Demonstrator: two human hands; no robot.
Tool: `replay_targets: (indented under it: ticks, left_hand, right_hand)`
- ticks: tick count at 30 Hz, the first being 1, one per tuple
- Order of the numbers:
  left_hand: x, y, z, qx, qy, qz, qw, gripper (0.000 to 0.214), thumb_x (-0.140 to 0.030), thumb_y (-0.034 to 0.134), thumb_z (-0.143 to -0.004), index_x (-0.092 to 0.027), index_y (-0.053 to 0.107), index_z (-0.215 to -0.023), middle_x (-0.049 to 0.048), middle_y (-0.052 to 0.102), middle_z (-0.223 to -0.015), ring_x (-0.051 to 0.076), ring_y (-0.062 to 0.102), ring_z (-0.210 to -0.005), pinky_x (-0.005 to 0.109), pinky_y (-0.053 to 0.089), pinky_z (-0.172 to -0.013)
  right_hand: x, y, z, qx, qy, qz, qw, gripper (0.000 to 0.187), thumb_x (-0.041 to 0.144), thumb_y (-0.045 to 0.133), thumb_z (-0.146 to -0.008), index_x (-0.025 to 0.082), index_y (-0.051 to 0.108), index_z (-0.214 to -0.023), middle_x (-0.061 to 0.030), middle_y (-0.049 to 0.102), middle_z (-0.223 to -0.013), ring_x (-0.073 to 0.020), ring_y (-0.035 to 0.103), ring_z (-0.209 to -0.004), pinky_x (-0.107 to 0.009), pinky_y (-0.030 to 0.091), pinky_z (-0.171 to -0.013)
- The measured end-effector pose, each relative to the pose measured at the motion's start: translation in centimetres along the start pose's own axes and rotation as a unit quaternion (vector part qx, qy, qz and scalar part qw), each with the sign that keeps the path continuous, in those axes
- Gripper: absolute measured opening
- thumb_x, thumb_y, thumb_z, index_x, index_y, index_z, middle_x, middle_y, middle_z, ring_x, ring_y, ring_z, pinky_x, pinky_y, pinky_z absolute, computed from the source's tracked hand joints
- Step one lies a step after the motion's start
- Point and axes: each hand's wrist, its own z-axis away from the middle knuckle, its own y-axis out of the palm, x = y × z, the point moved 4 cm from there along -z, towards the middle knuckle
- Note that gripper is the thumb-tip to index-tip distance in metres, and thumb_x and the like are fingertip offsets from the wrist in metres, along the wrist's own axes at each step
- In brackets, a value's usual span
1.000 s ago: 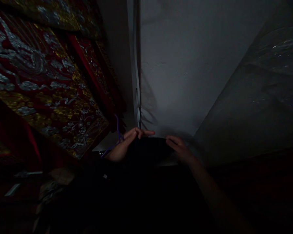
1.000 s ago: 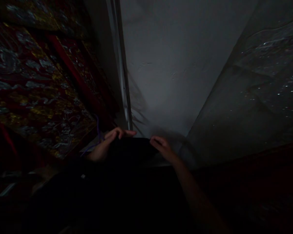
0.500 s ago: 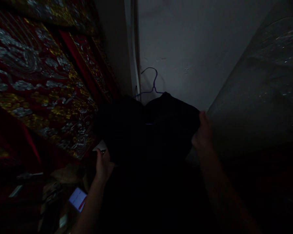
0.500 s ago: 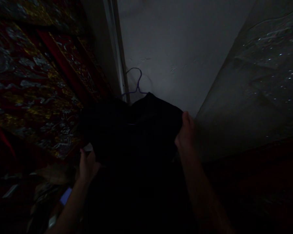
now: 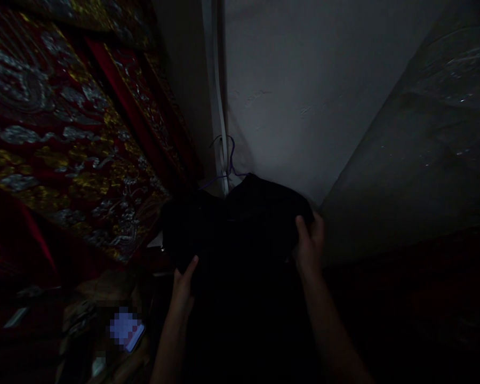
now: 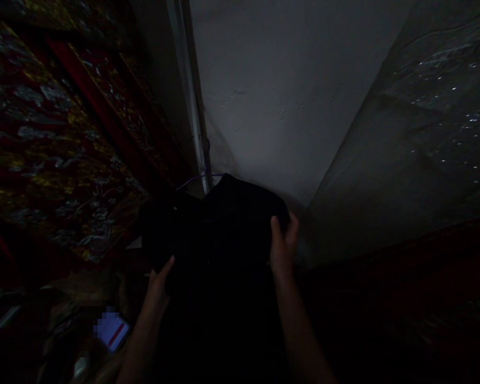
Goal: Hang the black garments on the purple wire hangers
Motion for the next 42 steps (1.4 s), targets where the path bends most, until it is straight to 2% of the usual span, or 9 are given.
replay_targets:
  ticks: [4, 6, 8, 10, 21, 24, 28, 37, 42]
  left_hand:
    - [0.9, -0.7, 0.9, -0.017, -0.093, 0.025, 0.995, 0.032, -0.022, 0.074, -0.083, -0.017, 0.067, -0.114, 0.0102, 0.075, -0.114, 0.026, 0.070, -0.111, 0.039, 0.057, -0.097]
    - [1.5, -0.7, 1.3, 0.023, -0.138, 0.031, 0.990, 0.031, -0.026, 0.075, -0.082, -0.011, 0.070, -0.109, 0.0138, 0.076, -0.108, 0.029, 0.073, -0.104, 0.040, 0.059, -0.093]
    - [1.9, -0.5, 1.6, 0.077, -0.145, 0.026, 0.986, 0.037, -0.031, 0.079, -0.078, -0.008, 0.072, -0.107, 0.0157, 0.077, -0.101, 0.032, 0.074, -0.099, 0.041, 0.060, -0.090]
    - [2.1, -0.6, 1.7, 0.106, -0.127, 0.014, 0.986, 0.046, -0.035, 0.083, -0.073, -0.007, 0.072, -0.108, 0.0157, 0.077, -0.098, 0.033, 0.074, -0.096, 0.041, 0.061, -0.088]
    - [0.9, -0.7, 2.0, 0.075, -0.128, -0.016, 0.989, 0.035, -0.031, 0.080, -0.073, -0.012, 0.070, -0.100, 0.0151, 0.075, -0.103, 0.033, 0.070, -0.106, 0.046, 0.056, -0.094]
    - [0.0, -1.2, 1.6, -0.014, 0.062, -0.060, 0.996, 0.045, -0.029, 0.081, -0.071, -0.018, 0.062, -0.111, 0.0108, 0.068, -0.119, 0.031, 0.061, -0.121, 0.045, 0.049, -0.105]
    - [-0.2, -2.3, 2.6, -0.168, 0.403, -0.172, 0.883, 0.059, -0.033, 0.077, -0.077, -0.025, 0.045, -0.126, 0.0098, 0.046, -0.140, 0.028, 0.043, -0.136, 0.043, 0.033, -0.116]
    - [5.9, 0.6, 2.2, 0.094, 0.297, -0.249, 0.917, 0.018, -0.035, 0.072, -0.075, -0.021, 0.064, -0.084, 0.0035, 0.064, -0.083, 0.024, 0.063, -0.082, 0.034, 0.050, -0.083]
    - [5.0, 1.5, 0.9, 0.156, 0.307, -0.277, 0.897, 0.015, -0.035, 0.072, -0.078, -0.022, 0.069, -0.073, 0.0041, 0.066, -0.076, 0.022, 0.062, -0.077, 0.032, 0.049, -0.076]
  right_hand:
    - [-1.1, 0.1, 6.0, -0.035, -0.037, 0.076, 0.996, 0.038, 0.050, 0.067, -0.084, 0.020, 0.060, -0.107, -0.0065, 0.062, -0.110, -0.0212, 0.059, -0.102, -0.036, 0.046, -0.093]
    - [-2.8, 2.8, 9.3, 0.200, 0.055, 0.078, 0.975, 0.037, 0.056, 0.055, -0.091, 0.020, 0.061, -0.087, -0.0026, 0.063, -0.082, -0.0183, 0.060, -0.079, -0.031, 0.048, -0.077]
    - [-4.0, 5.5, 13.2, 0.446, 0.127, 0.075, 0.883, 0.049, 0.061, 0.045, -0.095, 0.020, 0.060, -0.072, -0.0013, 0.061, -0.067, -0.0166, 0.058, -0.066, -0.029, 0.046, -0.068]
    - [-4.5, 7.0, 15.9, 0.552, 0.159, 0.069, 0.816, 0.055, 0.063, 0.042, -0.095, 0.020, 0.057, -0.065, -0.0011, 0.059, -0.061, -0.0159, 0.057, -0.061, -0.028, 0.044, -0.063]
    - [-6.3, 7.8, 16.0, 0.450, 0.201, 0.019, 0.870, 0.022, 0.039, 0.055, -0.084, 0.020, 0.056, -0.072, 0.0046, 0.048, -0.054, -0.0109, 0.043, -0.050, -0.024, 0.031, -0.050]
    - [-6.0, 7.7, 15.5, 0.428, 0.211, 0.019, 0.878, 0.021, 0.036, 0.053, -0.081, 0.020, 0.055, -0.068, 0.0052, 0.044, -0.050, -0.0104, 0.039, -0.047, -0.024, 0.027, -0.048]
    - [-5.9, 7.0, 15.4, 0.413, 0.234, 0.022, 0.880, 0.025, 0.039, 0.051, -0.080, 0.021, 0.051, -0.062, 0.0055, 0.042, -0.047, -0.0098, 0.037, -0.043, -0.025, 0.026, -0.046]
    - [-4.4, 6.8, 17.3, 0.526, 0.241, 0.036, 0.815, 0.025, 0.029, 0.051, -0.081, 0.021, 0.054, -0.058, 0.0025, 0.054, -0.046, -0.0124, 0.052, -0.043, -0.024, 0.037, -0.047]
    - [-0.8, 9.5, 12.6, 0.464, 0.241, -0.009, 0.852, 0.022, 0.035, 0.053, -0.075, 0.020, 0.056, -0.060, 0.0029, 0.054, -0.042, -0.0112, 0.052, -0.038, -0.021, 0.034, -0.044]
